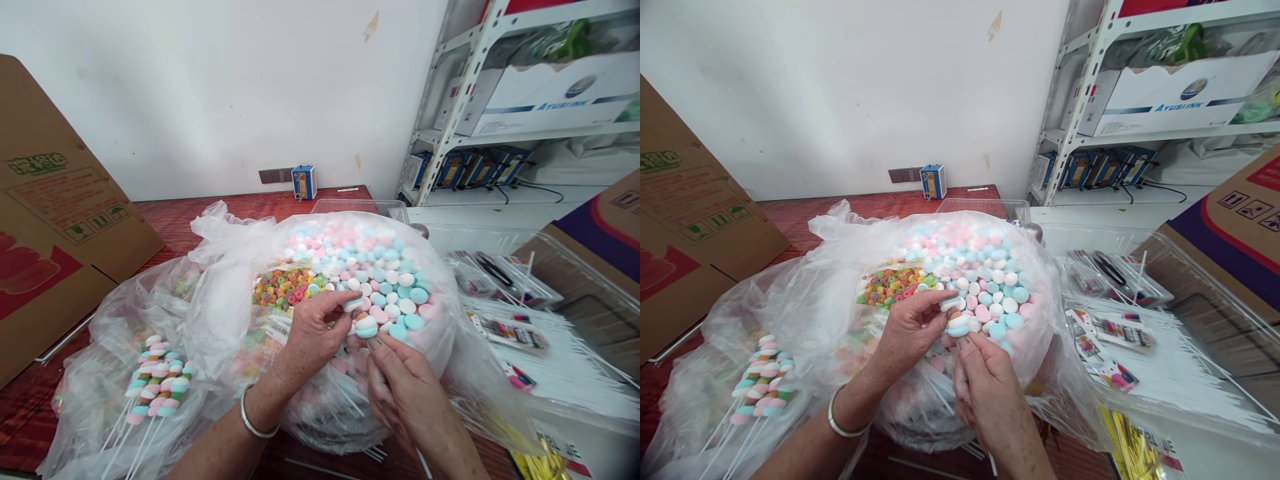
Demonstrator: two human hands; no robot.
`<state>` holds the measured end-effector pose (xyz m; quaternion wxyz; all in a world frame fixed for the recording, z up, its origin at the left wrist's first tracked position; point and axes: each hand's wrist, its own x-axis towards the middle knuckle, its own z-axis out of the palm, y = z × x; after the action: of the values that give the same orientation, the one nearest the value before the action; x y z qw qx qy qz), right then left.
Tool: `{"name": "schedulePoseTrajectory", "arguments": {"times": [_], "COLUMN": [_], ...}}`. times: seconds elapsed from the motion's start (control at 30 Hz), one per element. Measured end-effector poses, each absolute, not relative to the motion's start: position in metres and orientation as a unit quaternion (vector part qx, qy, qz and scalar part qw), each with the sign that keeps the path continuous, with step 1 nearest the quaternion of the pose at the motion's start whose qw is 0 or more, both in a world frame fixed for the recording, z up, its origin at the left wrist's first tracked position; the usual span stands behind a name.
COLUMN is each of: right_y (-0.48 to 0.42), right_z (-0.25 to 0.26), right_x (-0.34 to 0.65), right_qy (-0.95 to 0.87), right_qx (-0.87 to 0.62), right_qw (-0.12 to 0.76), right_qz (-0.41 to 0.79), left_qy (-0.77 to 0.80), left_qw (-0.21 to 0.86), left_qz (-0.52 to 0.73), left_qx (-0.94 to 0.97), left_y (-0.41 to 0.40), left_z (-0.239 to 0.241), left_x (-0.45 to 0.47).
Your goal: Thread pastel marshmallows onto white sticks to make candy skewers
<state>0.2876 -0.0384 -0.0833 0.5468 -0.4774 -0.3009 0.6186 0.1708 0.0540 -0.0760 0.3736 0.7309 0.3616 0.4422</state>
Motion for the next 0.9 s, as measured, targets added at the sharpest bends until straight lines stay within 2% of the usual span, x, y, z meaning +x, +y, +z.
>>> {"name": "schedulePoseTrajectory", "arguments": {"times": [0.13, 0.23, 0.4, 0.47, 0.53, 0.63, 0.8, 0.9], "right_y": [-0.030, -0.025, -0.022, -0.021, -0.020, -0.018, -0.015, -0.012], "right_z": [-0.085, -0.082, -0.073, -0.072, -0.073, -0.075, -0.071, -0.068], "right_x": [0.290, 0.292, 0.293, 0.290, 0.286, 0.277, 0.264, 0.261], "right_qy": [-0.366, -0.459, -0.562, -0.592, -0.621, -0.655, -0.676, -0.676], "right_qx": [-0.501, -0.574, -0.692, -0.696, -0.692, -0.682, -0.662, -0.662], "right_qw": [0.520, 0.485, 0.402, 0.373, 0.339, 0.300, 0.287, 0.280], "right_qz": [0.587, 0.473, 0.209, 0.162, 0.141, 0.122, 0.148, 0.164], "left_qy": [0.344, 0.338, 0.460, 0.490, 0.502, 0.512, 0.494, 0.477], "left_qw": [0.381, 0.347, 0.123, 0.065, 0.060, 0.119, 0.380, 0.451], "left_qz": [0.425, 0.412, 0.403, 0.357, 0.340, 0.397, 0.446, 0.445], "left_qx": [0.746, 0.772, 0.781, 0.793, 0.793, 0.752, 0.642, 0.609], "left_y": [0.048, 0.049, 0.081, 0.099, 0.111, 0.115, 0.099, 0.091], "left_z": [-0.076, -0.072, -0.067, -0.071, -0.075, -0.078, -0.064, -0.057], "left_x": [0.168, 0.156, 0.118, 0.105, 0.098, 0.096, 0.104, 0.109]}}
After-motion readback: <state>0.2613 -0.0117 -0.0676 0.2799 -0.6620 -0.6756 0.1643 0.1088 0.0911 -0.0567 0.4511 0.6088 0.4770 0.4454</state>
